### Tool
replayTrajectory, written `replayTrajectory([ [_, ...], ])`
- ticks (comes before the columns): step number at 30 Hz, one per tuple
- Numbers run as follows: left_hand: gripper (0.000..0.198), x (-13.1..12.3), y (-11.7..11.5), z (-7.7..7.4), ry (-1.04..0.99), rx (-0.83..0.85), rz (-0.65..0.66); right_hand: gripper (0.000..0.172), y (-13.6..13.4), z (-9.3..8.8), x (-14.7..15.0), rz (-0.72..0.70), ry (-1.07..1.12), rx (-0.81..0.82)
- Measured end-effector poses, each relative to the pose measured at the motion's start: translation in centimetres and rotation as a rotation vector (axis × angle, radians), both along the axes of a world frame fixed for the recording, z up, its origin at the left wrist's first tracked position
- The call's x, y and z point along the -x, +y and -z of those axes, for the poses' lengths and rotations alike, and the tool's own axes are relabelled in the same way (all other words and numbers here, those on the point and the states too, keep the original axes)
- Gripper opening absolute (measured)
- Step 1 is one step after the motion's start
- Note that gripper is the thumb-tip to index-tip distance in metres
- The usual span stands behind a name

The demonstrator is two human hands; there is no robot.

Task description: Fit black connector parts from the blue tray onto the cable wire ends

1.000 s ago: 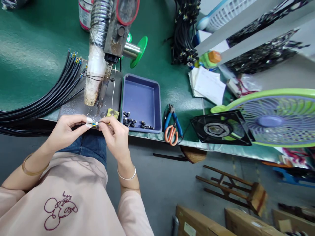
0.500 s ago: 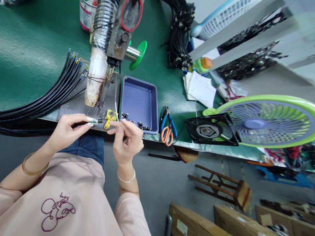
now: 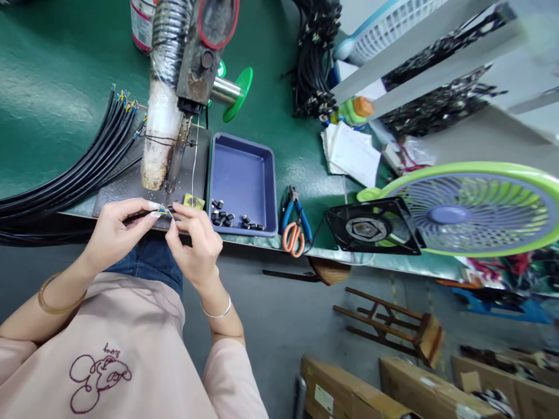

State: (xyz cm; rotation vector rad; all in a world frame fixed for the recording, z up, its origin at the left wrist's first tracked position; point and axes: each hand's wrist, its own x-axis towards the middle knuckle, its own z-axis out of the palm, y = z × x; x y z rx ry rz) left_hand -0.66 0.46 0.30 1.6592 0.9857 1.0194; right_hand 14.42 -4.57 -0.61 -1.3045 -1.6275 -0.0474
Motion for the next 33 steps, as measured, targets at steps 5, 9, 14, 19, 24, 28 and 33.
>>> replayTrajectory([
  [5, 0.012, -0.08, -0.01, 0.13, -0.017, 0.024, -0.011, 0.018, 0.20, -0.05, -0.09, -0.016, 0.075, 0.028],
  [9, 0.012, -0.16, -0.14, 0.38, -0.018, 0.053, -0.030, 0.017, 0.25, 0.11, -0.08, -0.016, 0.082, 0.025],
  [14, 0.012, -0.27, -0.13, 0.25, -0.011, 0.048, -0.025, 0.017, 0.36, 0.13, -0.16, -0.007, 0.061, 0.019],
  [19, 0.011, -0.18, -0.04, -0.18, -0.003, -0.001, -0.013, 0.019, 0.50, -0.18, -0.19, -0.004, 0.045, -0.006],
  [24, 0.011, -0.09, 0.02, -0.22, -0.007, -0.048, -0.010, 0.019, 0.49, -0.32, -0.03, 0.014, 0.022, -0.010],
  [28, 0.013, -0.05, 0.05, -0.11, -0.006, -0.002, -0.013, 0.018, 0.28, -0.30, 0.03, 0.018, -0.006, -0.020],
  [33, 0.013, 0.12, -0.09, 0.12, -0.041, 0.115, -0.004, 0.021, -0.19, -0.34, -0.06, -0.019, -0.066, 0.015],
])
